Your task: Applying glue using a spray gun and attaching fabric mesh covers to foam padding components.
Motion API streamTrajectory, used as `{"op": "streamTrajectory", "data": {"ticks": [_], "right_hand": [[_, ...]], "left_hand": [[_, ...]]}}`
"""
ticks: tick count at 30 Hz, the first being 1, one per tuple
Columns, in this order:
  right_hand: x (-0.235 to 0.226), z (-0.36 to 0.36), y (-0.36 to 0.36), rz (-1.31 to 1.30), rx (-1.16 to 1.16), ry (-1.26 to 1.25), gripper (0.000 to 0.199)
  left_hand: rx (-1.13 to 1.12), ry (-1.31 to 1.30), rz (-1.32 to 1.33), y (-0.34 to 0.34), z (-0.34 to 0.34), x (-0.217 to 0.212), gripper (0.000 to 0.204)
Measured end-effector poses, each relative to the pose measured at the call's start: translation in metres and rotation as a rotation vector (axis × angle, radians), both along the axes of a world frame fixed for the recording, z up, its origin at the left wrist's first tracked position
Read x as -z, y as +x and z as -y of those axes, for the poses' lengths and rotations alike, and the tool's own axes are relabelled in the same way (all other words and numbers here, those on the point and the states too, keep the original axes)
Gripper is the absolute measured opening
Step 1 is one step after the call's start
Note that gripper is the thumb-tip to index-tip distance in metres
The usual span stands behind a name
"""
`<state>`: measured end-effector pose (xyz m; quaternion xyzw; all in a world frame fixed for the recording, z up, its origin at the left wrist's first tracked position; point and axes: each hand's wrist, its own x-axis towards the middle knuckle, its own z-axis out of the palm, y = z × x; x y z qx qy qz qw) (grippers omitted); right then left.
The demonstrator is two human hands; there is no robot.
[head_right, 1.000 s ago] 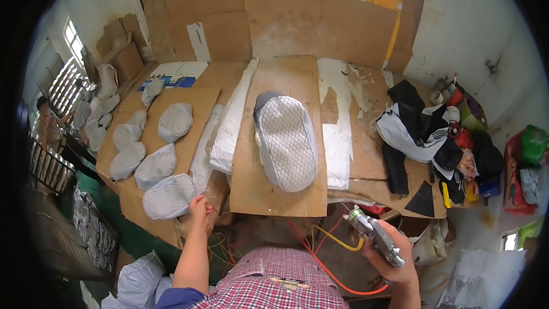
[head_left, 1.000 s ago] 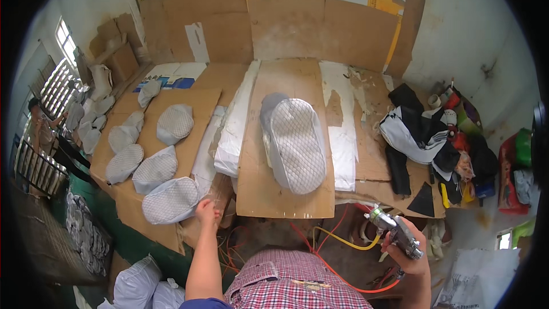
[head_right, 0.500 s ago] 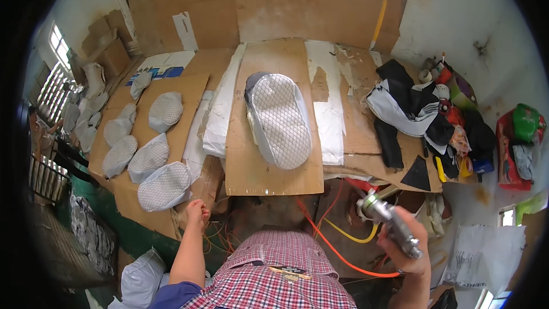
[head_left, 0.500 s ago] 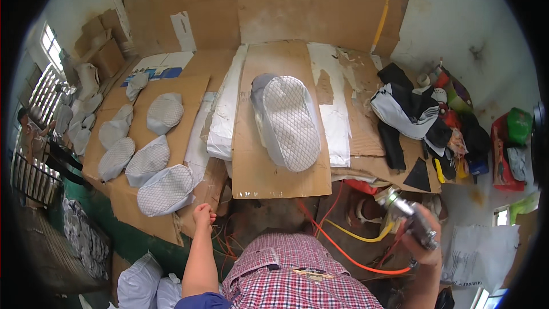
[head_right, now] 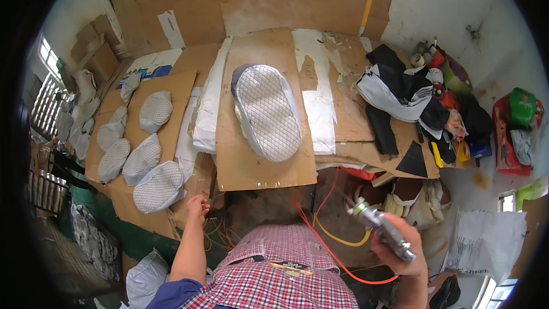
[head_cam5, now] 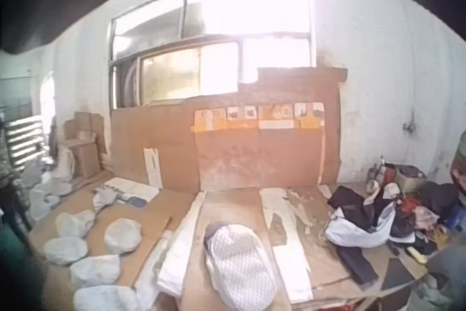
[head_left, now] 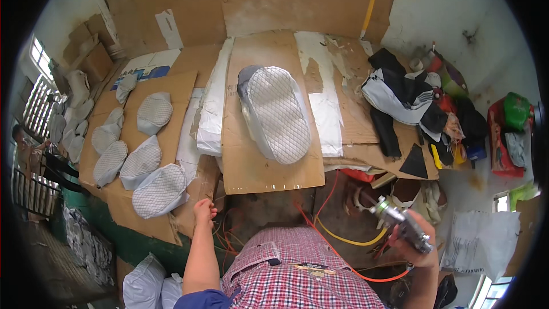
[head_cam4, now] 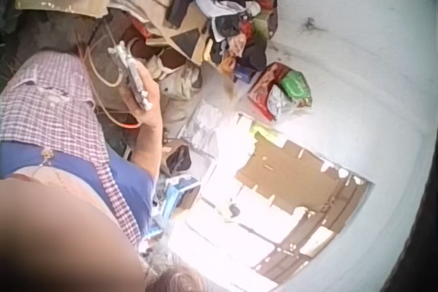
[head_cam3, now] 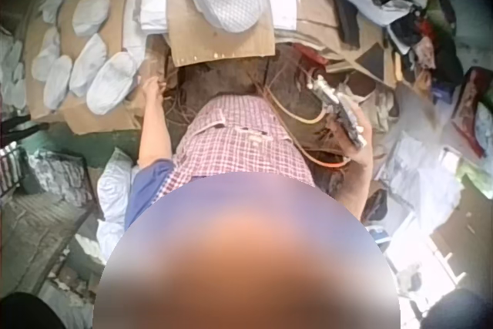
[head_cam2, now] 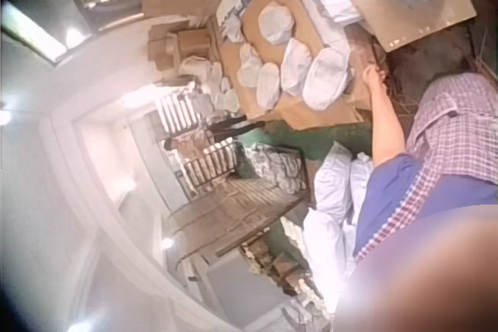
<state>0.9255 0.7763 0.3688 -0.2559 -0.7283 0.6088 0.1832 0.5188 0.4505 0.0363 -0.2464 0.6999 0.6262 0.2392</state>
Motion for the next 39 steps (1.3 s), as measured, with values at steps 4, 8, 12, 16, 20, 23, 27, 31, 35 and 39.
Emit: {"op": "streamTrajectory", "data": {"ticks": [4,8,12,16,20,23,27,31,35,39], "right_hand": [[-0.006,-0.023,0.011,0.095,0.025,0.128,0.052],[0.000,-0.037,0.015,0.223,-0.175,0.222,0.048],[0.005,-0.052,-0.005,0.183,-0.272,0.151,0.048],[0.008,-0.068,-0.016,-0.190,0.012,-0.115,0.058],[0.002,-0.093,-0.003,-0.104,0.027,-0.102,0.061],[0.004,-0.114,-0.004,0.039,-0.177,0.024,0.054],[0.015,-0.127,-0.020,-0.163,-0.201,-0.153,0.053],[0.020,-0.150,-0.026,-0.148,-0.141,-0.148,0.055],[0.027,-0.163,-0.019,-0.183,-0.195,-0.087,0.054],[0.036,-0.195,-0.017,-0.095,-0.335,-0.001,0.050]], "left_hand": [[0.000,0.016,0.010,0.005,-0.023,-0.008,0.018],[0.015,0.053,-0.005,0.013,-0.059,-0.013,0.022],[0.200,0.240,0.035,0.042,-0.146,-0.019,0.031],[0.235,0.465,0.043,0.072,-0.230,-0.016,0.042],[0.019,0.526,0.033,0.084,-0.272,-0.023,0.028],[-0.096,0.381,0.013,0.085,-0.282,-0.025,0.019],[-0.181,0.300,-0.005,0.091,-0.288,-0.035,0.008],[-0.176,0.279,-0.028,0.092,-0.288,-0.048,0.007],[-0.183,0.238,-0.117,0.099,-0.287,-0.062,0.007],[-0.187,0.326,-0.143,0.096,-0.289,-0.079,0.004]]}}
